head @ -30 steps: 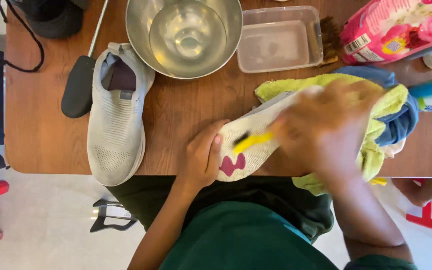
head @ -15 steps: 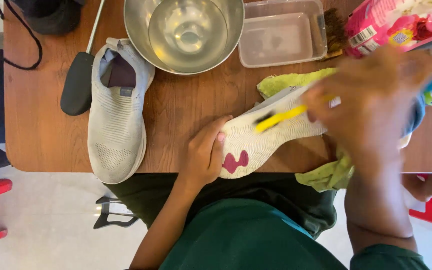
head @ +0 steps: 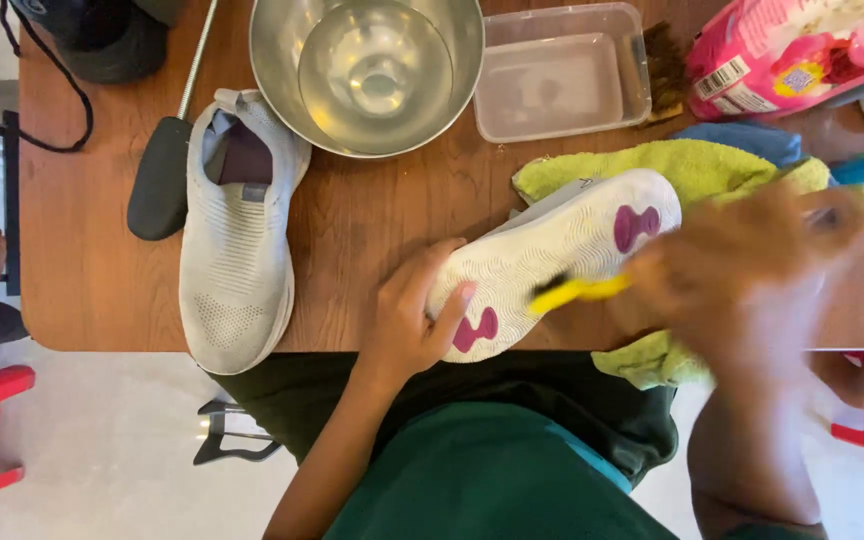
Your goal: Cleaning the sole of a shoe using a toothbrush, soapy water, and a cloth.
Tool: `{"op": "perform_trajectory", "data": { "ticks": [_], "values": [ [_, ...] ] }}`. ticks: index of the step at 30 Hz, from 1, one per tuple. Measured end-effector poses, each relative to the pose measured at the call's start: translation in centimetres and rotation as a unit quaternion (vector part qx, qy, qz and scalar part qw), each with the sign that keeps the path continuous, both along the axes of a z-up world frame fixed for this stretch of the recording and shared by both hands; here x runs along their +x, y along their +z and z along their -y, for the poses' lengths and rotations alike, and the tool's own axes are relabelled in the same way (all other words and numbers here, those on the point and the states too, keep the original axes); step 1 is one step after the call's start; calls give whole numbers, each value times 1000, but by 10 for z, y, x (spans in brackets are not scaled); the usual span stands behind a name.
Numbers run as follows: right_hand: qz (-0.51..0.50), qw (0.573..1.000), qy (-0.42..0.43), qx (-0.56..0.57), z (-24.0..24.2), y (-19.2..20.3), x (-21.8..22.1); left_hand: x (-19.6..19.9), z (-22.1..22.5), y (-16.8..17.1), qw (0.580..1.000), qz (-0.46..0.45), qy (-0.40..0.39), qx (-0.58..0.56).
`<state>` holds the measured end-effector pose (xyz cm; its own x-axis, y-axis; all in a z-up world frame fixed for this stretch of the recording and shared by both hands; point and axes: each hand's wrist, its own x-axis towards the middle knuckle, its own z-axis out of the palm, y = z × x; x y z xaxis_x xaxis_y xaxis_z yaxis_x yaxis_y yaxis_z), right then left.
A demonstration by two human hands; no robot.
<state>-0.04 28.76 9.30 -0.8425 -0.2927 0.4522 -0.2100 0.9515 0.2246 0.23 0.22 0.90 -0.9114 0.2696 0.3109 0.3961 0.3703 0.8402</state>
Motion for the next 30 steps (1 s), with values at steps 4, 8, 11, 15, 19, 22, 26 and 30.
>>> {"op": "perform_trajectory", "data": {
  "ticks": [4,8,11,15,19,22,26,30],
  "values": [
    [20,997,51,-55,2,-2,7,2,1,-3,1000,1,-4,-28],
    [1,994,-10,-105,-26,-4,3,5,0,-5,999,-5,8,-35],
    [18,992,82,-99,25,-17,8,3,2,-1,996,-8,16,-83],
    [36,982,138,-127,38,-1,-2,3,1,-3,996,-21,15,-84],
    [43,965,128,-226,6,-2,-8,0,3,-3,991,-93,-14,-94],
    [60,954,116,-271,-14,16,-25,-8,-4,15,986,-118,-31,-112],
    [41,919,160,-359,-42,17,-67,-28,-19,29,965,-55,-75,-244],
    [49,920,186,-341,-54,9,-126,-72,-34,51,960,110,-192,-169]
  ]
}}
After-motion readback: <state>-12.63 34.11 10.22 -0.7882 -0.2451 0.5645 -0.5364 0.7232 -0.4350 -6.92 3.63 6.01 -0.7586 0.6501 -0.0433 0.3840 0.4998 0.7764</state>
